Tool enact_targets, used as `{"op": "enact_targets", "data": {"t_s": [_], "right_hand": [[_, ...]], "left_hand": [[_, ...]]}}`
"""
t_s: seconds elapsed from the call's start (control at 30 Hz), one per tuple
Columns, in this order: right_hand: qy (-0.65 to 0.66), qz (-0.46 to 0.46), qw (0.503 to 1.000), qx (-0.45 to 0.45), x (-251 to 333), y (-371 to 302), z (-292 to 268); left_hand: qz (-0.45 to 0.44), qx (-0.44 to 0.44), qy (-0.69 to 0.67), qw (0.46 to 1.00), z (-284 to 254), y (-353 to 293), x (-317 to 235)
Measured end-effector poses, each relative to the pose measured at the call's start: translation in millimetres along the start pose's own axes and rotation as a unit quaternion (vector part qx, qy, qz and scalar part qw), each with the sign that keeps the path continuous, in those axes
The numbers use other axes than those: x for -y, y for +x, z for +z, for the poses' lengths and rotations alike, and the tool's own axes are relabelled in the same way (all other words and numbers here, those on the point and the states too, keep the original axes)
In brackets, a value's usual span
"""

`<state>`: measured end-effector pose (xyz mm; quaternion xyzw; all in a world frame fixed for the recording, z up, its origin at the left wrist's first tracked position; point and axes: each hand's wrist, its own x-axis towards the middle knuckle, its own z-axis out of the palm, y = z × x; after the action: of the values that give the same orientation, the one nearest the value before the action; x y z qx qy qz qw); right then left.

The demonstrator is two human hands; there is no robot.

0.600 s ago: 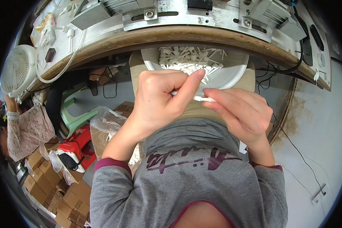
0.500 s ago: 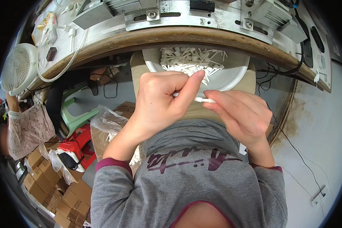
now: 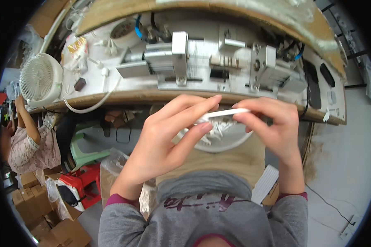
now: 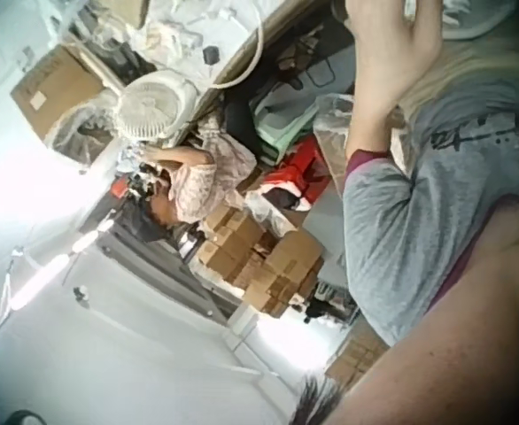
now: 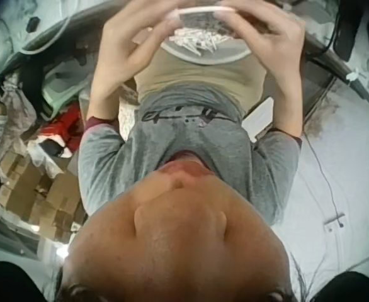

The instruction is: The person is assembling small white plastic components using a mechanical fixture at a workbench.

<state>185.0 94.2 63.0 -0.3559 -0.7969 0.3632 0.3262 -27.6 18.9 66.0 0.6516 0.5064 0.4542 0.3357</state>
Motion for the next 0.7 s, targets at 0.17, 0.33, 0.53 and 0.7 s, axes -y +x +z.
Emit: {"op": "enact_targets", "data": {"t_s": [0.17, 0.33, 0.53, 0.7], "right_hand": [[0.048, 0.001, 0.998, 0.039, 6.7, 82.0, -35.7], [-0.188, -0.062, 0.975, -0.102, -12.4, 206.1, -69.6], [-0.466, -0.047, 0.873, -0.136, -55.7, 295.5, -16.1], [-0.444, -0.067, 0.893, -0.035, -46.8, 292.7, -4.1]], "left_hand": [[0.032, -0.025, -0.003, 0.999, -29.9, 3.7, -11.8], [0.085, -0.085, 0.070, 0.990, -23.8, 5.0, -8.0], [0.158, -0.057, 0.147, 0.975, 2.1, 9.3, 9.7], [0.150, -0.047, 0.176, 0.972, 8.2, 14.5, 25.3]]}}
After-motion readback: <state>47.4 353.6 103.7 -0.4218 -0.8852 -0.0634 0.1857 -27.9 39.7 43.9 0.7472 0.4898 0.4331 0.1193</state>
